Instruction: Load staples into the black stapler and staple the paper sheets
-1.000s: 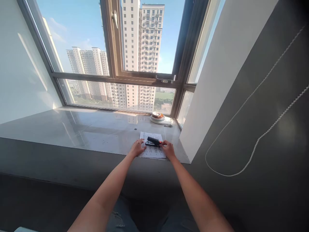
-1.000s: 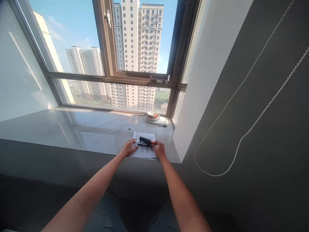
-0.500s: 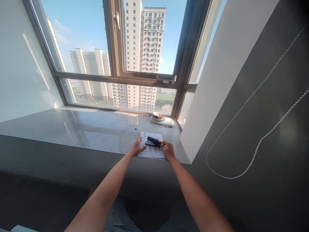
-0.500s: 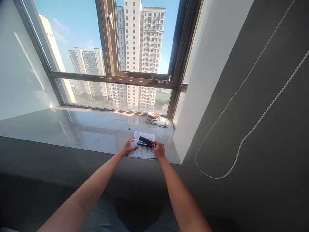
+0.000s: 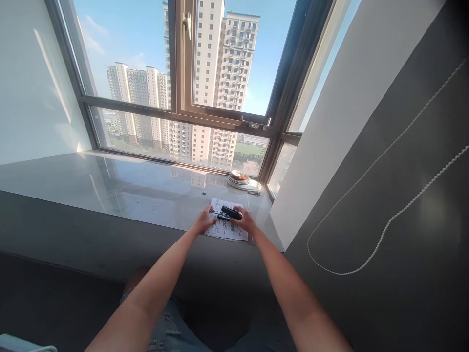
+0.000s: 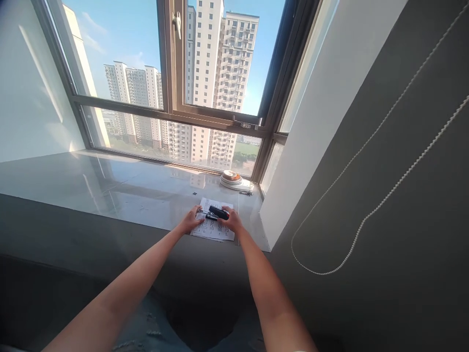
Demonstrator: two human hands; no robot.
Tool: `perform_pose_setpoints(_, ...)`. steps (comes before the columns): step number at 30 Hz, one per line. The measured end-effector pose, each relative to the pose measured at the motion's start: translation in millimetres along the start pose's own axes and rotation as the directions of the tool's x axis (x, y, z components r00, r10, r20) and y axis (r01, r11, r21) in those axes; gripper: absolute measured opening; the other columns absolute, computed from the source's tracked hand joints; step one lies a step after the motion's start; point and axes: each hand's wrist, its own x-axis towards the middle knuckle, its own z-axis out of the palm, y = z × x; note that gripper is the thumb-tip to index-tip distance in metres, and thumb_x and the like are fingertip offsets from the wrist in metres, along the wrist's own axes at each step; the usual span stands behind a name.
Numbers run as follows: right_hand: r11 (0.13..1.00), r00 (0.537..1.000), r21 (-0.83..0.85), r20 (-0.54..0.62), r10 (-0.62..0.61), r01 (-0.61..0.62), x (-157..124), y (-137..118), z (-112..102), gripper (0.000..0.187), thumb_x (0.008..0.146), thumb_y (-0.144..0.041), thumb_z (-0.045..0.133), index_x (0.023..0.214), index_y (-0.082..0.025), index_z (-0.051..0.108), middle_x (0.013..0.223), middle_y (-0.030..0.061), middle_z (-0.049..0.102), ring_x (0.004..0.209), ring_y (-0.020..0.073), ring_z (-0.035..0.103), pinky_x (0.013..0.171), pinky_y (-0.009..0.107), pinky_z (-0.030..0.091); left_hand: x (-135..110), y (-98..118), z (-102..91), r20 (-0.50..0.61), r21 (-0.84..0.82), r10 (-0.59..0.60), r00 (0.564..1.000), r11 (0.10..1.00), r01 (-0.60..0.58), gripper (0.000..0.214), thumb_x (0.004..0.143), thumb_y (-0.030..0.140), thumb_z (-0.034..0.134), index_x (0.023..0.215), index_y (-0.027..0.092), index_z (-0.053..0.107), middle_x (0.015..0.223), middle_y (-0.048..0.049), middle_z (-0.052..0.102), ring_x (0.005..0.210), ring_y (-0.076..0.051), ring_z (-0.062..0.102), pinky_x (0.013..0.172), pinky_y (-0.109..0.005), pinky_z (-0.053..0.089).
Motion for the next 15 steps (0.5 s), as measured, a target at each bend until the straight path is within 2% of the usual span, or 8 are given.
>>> perform_pose_setpoints(3,0.999,0.998,0.033,0.054,-0.011,0.010,3.5,-4.7,2.5,0.033,0.078,-0.033,0.074,0.109,-0.020,0.074,0.089,0.0026,0.074,0.083,0.0231,0.068,0.082,0.034,0.053,-2.2,0.2,1.8,-0.014,-0.098,-0.050,0.999,0.994,0.049,0.069,0.076,0.022,0.077,0.139,0.017,0.050,0.142,-0.0194,0.058,0.130,-0.032,0.058,0.110,-0.045,0.043)
perform_pose_setpoints(6,0.999,0.996,0.011,-0.083,-0.035,0.036,-5.0,-12.6,4.4,0.029,0.083,-0.033,0.069,0.109,-0.022,0.075,0.090,0.0028,0.075,0.083,0.0228,0.068,0.083,0.034,0.054,-2.3,3.5,1.6,-0.082,-0.169,-0.056,0.995,0.985,0.042,0.066,0.076,0.020,0.075,0.137,0.016,0.052,0.144,-0.0188,0.056,0.133,-0.032,0.055,0.113,-0.047,0.042)
perform_pose_setpoints(8,0.998,0.979,-0.042,-0.194,-0.060,0.053,-11.7,-19.8,5.3,0.032,0.086,-0.033,0.066,0.115,-0.022,0.074,0.097,0.0057,0.076,0.088,0.0244,0.068,0.086,0.036,0.054,2.9,7.8,-1.9,-0.220,-0.232,-0.074,0.973,0.972,0.021,0.058,0.081,0.020,0.069,0.136,0.017,0.054,0.148,-0.0164,0.053,0.141,-0.030,0.047,0.118,-0.046,0.038)
perform_pose_setpoints(10,0.990,0.954,-0.106,-0.275,-0.120,0.094,-16.0,-27.8,7.0,0.034,0.089,-0.032,0.061,0.120,-0.022,0.072,0.103,0.0083,0.075,0.096,0.0263,0.067,0.087,0.037,0.055,13.5,13.0,-7.4,-0.309,-0.414,-0.230,0.923,0.906,0.087,0.049,0.091,0.024,0.058,0.139,0.018,0.051,0.151,-0.0157,0.050,0.145,-0.029,0.043,0.118,-0.046,0.038)
perform_pose_setpoints(11,0.982,0.940,-0.138,-0.297,-0.165,0.128,-16.9,-31.8,8.3,0.034,0.091,-0.030,0.059,0.122,-0.022,0.072,0.106,0.0091,0.074,0.101,0.0271,0.066,0.088,0.038,0.055,20.0,15.5,-10.1,-0.292,-0.521,-0.330,0.898,0.842,0.139,0.047,0.096,0.028,0.050,0.141,0.017,0.049,0.151,-0.0171,0.050,0.143,-0.029,0.045,0.115,-0.046,0.042)
perform_pose_setpoints(13,0.956,0.913,-0.203,-0.309,-0.268,0.212,-16.4,-39.7,11.5,0.035,0.094,-0.024,0.053,0.125,-0.022,0.070,0.114,0.0100,0.073,0.112,0.0283,0.061,0.090,0.041,0.055,32.6,19.8,-12.8,-0.174,-0.664,-0.459,0.871,0.708,0.241,0.046,0.103,0.037,0.037,0.140,0.014,0.049,0.143,-0.0210,0.056,0.133,-0.029,0.056,0.105,-0.045,0.051)
perform_pose_setpoints(15,0.916,0.892,-0.266,-0.261,-0.369,0.301,-14.0,-47.2,13.8,0.039,0.095,-0.017,0.050,0.129,-0.023,0.068,0.122,0.0100,0.071,0.118,0.0290,0.058,0.095,0.044,0.053,41.7,22.3,-10.1,-0.074,-0.693,-0.468,0.881,0.659,0.292,0.050,0.104,0.047,0.033,0.130,0.012,0.056,0.129,-0.0230,0.064,0.117,-0.031,0.066,0.095,-0.045,0.057)
